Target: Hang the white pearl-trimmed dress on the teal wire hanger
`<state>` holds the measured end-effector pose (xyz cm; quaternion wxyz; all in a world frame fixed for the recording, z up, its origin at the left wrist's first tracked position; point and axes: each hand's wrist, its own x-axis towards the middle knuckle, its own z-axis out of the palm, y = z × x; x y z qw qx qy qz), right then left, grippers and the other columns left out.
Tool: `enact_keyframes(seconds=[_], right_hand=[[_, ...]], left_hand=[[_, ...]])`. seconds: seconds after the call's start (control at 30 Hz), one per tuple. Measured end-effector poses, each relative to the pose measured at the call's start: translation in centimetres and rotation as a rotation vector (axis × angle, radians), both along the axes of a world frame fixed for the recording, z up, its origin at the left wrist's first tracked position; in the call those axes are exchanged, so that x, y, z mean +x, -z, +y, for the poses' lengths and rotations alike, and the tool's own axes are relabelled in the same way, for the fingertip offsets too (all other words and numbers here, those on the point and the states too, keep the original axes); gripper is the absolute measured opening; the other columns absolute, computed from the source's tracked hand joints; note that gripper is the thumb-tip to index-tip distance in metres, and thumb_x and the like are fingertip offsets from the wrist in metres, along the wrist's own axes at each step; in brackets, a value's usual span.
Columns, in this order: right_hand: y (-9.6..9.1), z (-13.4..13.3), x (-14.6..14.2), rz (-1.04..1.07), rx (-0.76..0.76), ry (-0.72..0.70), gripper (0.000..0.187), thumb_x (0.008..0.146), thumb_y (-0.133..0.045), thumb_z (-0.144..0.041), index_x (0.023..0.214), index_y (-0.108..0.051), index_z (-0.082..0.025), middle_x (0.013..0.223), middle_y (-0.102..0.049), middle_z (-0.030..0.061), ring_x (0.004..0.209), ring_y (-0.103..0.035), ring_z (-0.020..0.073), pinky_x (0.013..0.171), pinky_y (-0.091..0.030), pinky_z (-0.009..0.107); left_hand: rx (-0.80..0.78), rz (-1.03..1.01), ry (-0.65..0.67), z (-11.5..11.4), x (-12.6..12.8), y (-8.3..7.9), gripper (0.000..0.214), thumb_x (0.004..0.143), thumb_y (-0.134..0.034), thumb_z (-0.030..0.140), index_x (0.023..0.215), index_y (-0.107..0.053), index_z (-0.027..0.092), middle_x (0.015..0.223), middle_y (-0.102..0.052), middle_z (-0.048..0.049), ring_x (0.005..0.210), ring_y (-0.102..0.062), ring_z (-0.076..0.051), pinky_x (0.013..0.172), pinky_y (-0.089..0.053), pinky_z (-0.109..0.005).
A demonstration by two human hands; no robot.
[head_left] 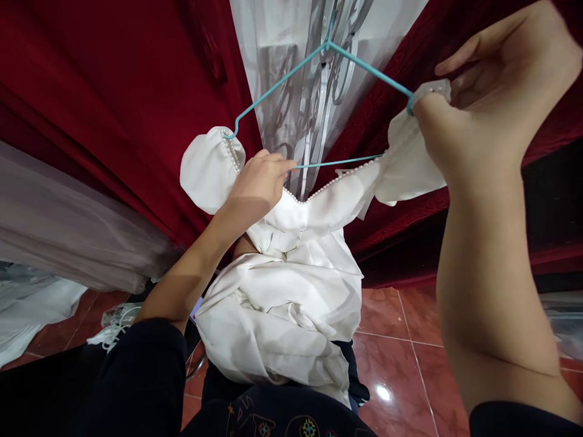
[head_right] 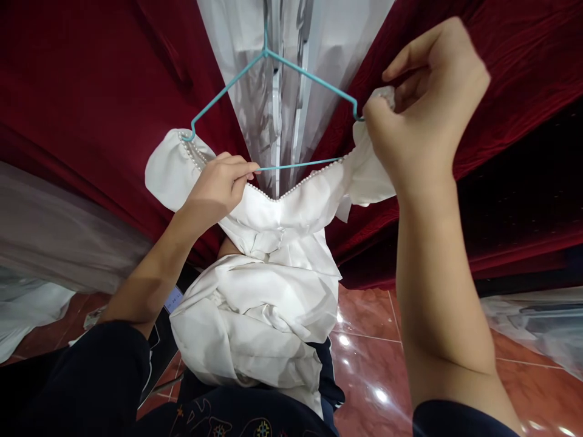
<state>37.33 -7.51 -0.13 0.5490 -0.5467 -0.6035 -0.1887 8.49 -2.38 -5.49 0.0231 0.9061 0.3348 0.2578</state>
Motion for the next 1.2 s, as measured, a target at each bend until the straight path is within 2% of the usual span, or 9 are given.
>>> enact_keyframes(seconds=[0.13, 0.23, 0.37, 0.47, 0.57, 0.63, 0.77, 0.97, 1.2], right_hand=[[-0.7, -2.1, -2.5, -0.101, -0.061, -0.104, 0.028, 0.081, -0.071, -0.009, 0.108, -0.07, -0.011, 0.116, -0.068, 0.0121, 0.084, -0.06, 0.0124, 0.074, -0.047, 0.031], [0.4, -3.2, -4.7, -0.207, -0.006, -0.172, 0.015, 0.092, -0.068, -0.022, 0.108, -0.07, -0.02, 0.119, -0.068, 0.0126, 0.108, -0.065, 0.0234, 0.09, -0.054, 0.039], [5.5, -2.0, -6.3, -0.303, -0.229, -0.313, 0.012, 0.097, -0.061, -0.026, 0.108, -0.065, -0.026, 0.103, -0.07, 0.0069, 0.099, -0.065, 0.0246, 0.089, -0.052, 0.043], [9.3, -0.5, -6.6, -0.181, -0.136, -0.232, 0.013, 0.102, -0.056, -0.034, 0.102, -0.064, -0.024, 0.095, -0.07, 0.006, 0.09, -0.063, 0.0233, 0.088, -0.047, 0.045], [11.0, 0.1, -7.2, -0.117, -0.009, -0.159, 0.016, 0.104, -0.053, -0.035, 0.099, -0.063, -0.024, 0.091, -0.069, 0.0049, 0.086, -0.061, 0.0219, 0.086, -0.044, 0.044], [11.1, 0.2, -7.8, -0.103, 0.034, -0.146, 0.015, 0.105, -0.053, -0.035, 0.1, -0.063, -0.025, 0.087, -0.066, 0.0042, 0.083, -0.058, 0.0213, 0.085, -0.042, 0.043], [10.9, 0.3, -8.8, -0.065, 0.002, -0.163, 0.015, 0.106, -0.053, -0.034, 0.105, -0.066, -0.027, 0.087, -0.062, 0.0046, 0.086, -0.056, 0.0218, 0.087, -0.041, 0.045], [10.7, 0.2, -9.4, -0.032, -0.095, -0.085, 0.021, 0.102, -0.053, -0.032, 0.103, -0.073, -0.026, 0.087, -0.062, 0.0052, 0.088, -0.059, 0.0221, 0.088, -0.043, 0.044], [10.3, 0.3, -8.6, -0.09, -0.139, -0.064, 0.023, 0.102, -0.058, -0.042, 0.104, -0.075, -0.027, 0.088, -0.061, 0.0065, 0.088, -0.057, 0.0231, 0.088, -0.045, 0.045]], left_hand=[[0.041, -0.015, -0.003, 0.3, 0.2, 0.4, 0.039, 0.095, -0.049, 0.001, 0.108, -0.081, 0.019, 0.094, -0.075, -0.0055, 0.094, -0.063, -0.027, 0.082, -0.055, -0.041], [0.084, -0.083, -0.006, 0.4, 0.0, 1.0, 0.039, 0.098, -0.05, 0.004, 0.115, -0.079, 0.021, 0.096, -0.074, -0.0055, 0.096, -0.063, -0.027, 0.085, -0.056, -0.042], [0.188, -0.264, 0.073, -0.3, -0.7, 1.8, 0.032, 0.105, -0.05, 0.012, 0.124, -0.073, 0.024, 0.119, -0.069, -0.0074, 0.111, -0.064, -0.023, 0.097, -0.059, -0.042], [0.392, -0.57, 0.039, -0.9, -1.8, 1.9, 0.028, 0.104, -0.054, 0.015, 0.124, -0.071, 0.027, 0.124, -0.059, -0.0081, 0.115, -0.063, -0.022, 0.098, -0.059, -0.041], [0.5, -0.697, -0.169, -0.1, -3.5, 1.6, 0.043, 0.086, -0.071, 0.01, 0.125, -0.067, 0.028, 0.117, -0.056, -0.0075, 0.113, -0.06, -0.027, 0.1, -0.055, -0.048], [0.42, -0.685, -0.26, 1.4, -4.5, 1.3, 0.047, 0.079, -0.074, 0.008, 0.119, -0.06, 0.027, 0.117, -0.058, -0.0068, 0.107, -0.061, -0.026, 0.097, -0.056, -0.046], [0.251, -0.711, -0.241, 4.0, -5.2, 0.6, 0.032, 0.093, -0.068, 0.016, 0.113, -0.047, 0.028, 0.105, -0.061, -0.001, 0.087, -0.061, -0.016, 0.077, -0.057, -0.033], [0.163, -0.593, -0.31, 2.1, -3.3, -0.9, 0.023, 0.11, -0.048, 0.022, 0.131, -0.043, 0.03, 0.12, -0.063, -0.0026, 0.106, -0.058, -0.016, 0.086, -0.054, -0.035], [0.241, -0.498, -0.28, 2.7, -3.7, -1.1, 0.022, 0.105, -0.064, 0.022, 0.117, -0.046, 0.025, 0.124, -0.057, -0.0041, 0.098, -0.049, -0.015, 0.088, -0.05, -0.035]])
